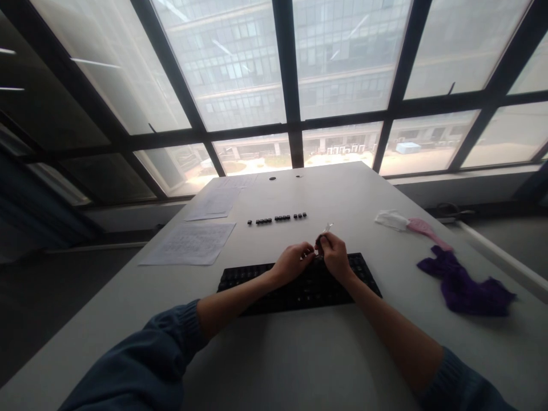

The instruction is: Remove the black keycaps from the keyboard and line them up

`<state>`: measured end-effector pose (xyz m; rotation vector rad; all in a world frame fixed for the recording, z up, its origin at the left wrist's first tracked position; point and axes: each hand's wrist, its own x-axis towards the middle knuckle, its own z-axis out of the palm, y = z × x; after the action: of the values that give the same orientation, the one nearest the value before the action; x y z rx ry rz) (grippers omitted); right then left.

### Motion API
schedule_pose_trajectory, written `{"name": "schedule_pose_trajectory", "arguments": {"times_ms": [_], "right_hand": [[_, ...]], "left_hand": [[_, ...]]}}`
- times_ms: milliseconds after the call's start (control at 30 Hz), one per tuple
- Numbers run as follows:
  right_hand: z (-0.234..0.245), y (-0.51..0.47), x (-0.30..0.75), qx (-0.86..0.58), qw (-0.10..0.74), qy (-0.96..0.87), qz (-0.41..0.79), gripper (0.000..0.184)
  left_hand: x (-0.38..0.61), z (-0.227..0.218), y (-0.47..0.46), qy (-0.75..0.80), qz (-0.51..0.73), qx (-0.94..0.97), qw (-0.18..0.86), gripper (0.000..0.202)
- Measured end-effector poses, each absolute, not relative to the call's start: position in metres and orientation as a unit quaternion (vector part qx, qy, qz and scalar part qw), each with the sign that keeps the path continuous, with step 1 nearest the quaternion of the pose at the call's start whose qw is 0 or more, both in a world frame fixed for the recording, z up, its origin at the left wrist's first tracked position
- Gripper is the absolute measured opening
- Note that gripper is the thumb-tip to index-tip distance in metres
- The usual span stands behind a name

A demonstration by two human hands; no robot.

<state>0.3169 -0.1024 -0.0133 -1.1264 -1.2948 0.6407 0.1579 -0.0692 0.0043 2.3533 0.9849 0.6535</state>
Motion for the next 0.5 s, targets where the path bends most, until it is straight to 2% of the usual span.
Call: {"name": "schedule_pose_trajectory", "arguments": {"times_ms": [267, 367, 500], "right_hand": [[-0.009, -0.107, 0.315, -0.462, 0.646, -0.544, 0.272, 0.027], [-0.010, -0.107, 0.315, -0.456, 0.653, -0.542, 0.267, 0.028], [-0.011, -0.107, 0.314, -0.456, 0.648, -0.547, 0.269, 0.027]], "left_hand": [[0.160, 0.014, -0.068, 0.341, 0.249, 0.853, 0.306, 0.026], [0.154, 0.014, -0.056, 0.331, 0.240, 0.819, 0.401, 0.028], [0.151, 0.012, -0.042, 0.347, 0.213, 0.727, 0.553, 0.048]]}}
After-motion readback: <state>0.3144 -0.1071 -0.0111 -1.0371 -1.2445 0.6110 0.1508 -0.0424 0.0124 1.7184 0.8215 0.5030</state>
